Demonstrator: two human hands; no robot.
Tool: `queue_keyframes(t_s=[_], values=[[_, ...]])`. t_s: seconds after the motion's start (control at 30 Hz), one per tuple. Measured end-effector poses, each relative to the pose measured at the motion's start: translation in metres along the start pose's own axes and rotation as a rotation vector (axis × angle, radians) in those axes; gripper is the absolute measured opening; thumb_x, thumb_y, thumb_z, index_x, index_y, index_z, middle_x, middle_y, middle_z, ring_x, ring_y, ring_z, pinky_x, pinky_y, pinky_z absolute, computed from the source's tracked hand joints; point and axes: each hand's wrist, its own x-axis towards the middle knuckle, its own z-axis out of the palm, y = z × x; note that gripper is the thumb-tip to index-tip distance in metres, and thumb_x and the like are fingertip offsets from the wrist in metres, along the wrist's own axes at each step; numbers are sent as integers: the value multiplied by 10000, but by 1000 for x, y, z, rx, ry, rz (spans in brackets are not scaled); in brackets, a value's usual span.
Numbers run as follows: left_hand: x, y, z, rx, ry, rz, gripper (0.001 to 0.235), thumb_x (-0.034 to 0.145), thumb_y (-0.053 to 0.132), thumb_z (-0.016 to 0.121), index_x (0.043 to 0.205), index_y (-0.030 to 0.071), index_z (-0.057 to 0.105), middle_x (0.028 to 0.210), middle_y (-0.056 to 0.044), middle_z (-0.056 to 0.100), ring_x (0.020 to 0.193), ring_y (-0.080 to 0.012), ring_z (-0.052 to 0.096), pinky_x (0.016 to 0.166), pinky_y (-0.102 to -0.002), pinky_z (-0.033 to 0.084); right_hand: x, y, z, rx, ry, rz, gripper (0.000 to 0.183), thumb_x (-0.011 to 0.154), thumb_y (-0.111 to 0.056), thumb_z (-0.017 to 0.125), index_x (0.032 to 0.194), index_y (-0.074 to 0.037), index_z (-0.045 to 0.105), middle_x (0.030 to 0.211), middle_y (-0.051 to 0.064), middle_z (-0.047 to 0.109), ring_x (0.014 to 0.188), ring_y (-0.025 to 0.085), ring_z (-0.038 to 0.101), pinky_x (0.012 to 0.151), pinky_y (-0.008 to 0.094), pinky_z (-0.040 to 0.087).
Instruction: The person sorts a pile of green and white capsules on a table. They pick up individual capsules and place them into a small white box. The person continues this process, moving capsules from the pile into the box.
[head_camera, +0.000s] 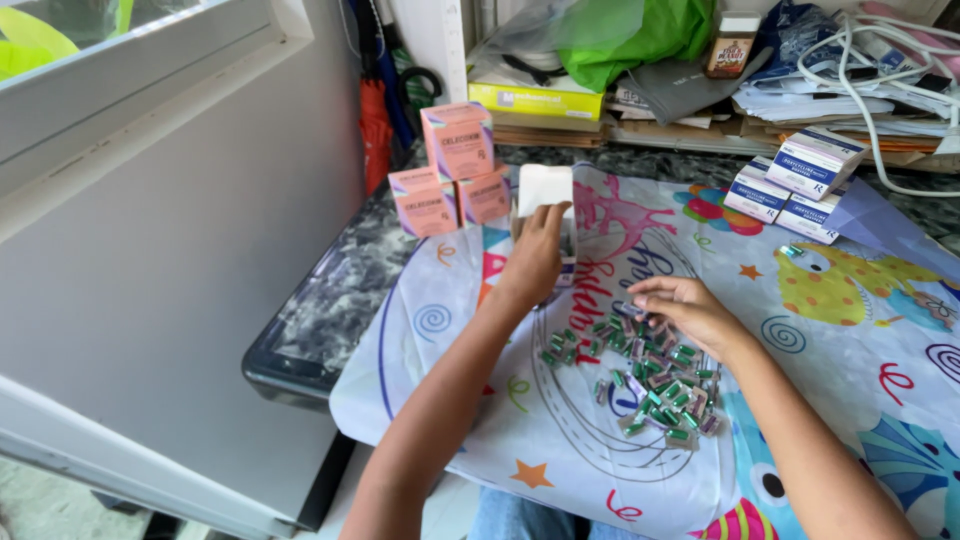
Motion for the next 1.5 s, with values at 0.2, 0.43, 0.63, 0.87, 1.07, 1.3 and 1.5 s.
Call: queue_keyframes(t_s=[0.2,0.43,0.63,0.87,1.07,1.3,1.5], values=[[-2,-7,6,1,-58,-26,659,780,-132,483,1419,22,440,1263,-266,591,1221,-460,538,1042,-491,451,0,0,0,9,5,7,305,911,-121,705,1189,6,711,931,52,740,762,109,662,661,264,531],[19,33,-50,-38,-84,-199,376,902,67,538,1275,51,585,1068,-228,714,1043,-444,667,908,-509,529,-2,-2,1,-6,10,1,304,912,-123,708,1187,7,714,926,46,740,755,108,655,664,265,530],[19,8,-86,429,-395,-544,368,878,423,661,996,99,787,1021,-200,751,965,-402,725,829,-529,558,-1,-7,8,-197,34,28,316,918,-198,710,1185,-31,738,894,35,728,712,122,638,635,282,511],[-19,-104,8,370,-1008,-486,360,572,276,911,836,54,809,899,-126,803,816,-264,790,705,-416,639,1,-3,11,-357,48,-26,370,905,-226,727,1232,-52,737,983,37,752,827,116,633,742,277,495],[-12,-62,0,307,-938,-287,239,649,208,829,806,31,798,849,-164,788,800,-277,784,701,-409,629,-5,-8,12,-387,81,20,377,899,-196,728,1247,-53,732,1003,54,761,875,119,653,795,277,501],[-29,-46,24,226,-592,-263,579,732,341,858,1131,-23,648,1052,-230,726,1010,-387,709,853,-451,576,-8,-11,17,-394,92,11,351,918,-221,716,1229,-60,748,1001,57,768,873,120,654,798,278,504],[-45,-60,66,338,-570,-169,382,735,231,784,1049,36,687,1018,-203,724,973,-364,716,788,-451,599,-3,1,11,-360,73,-5,337,921,-212,721,1215,-49,754,997,60,755,886,118,646,797,274,494]])
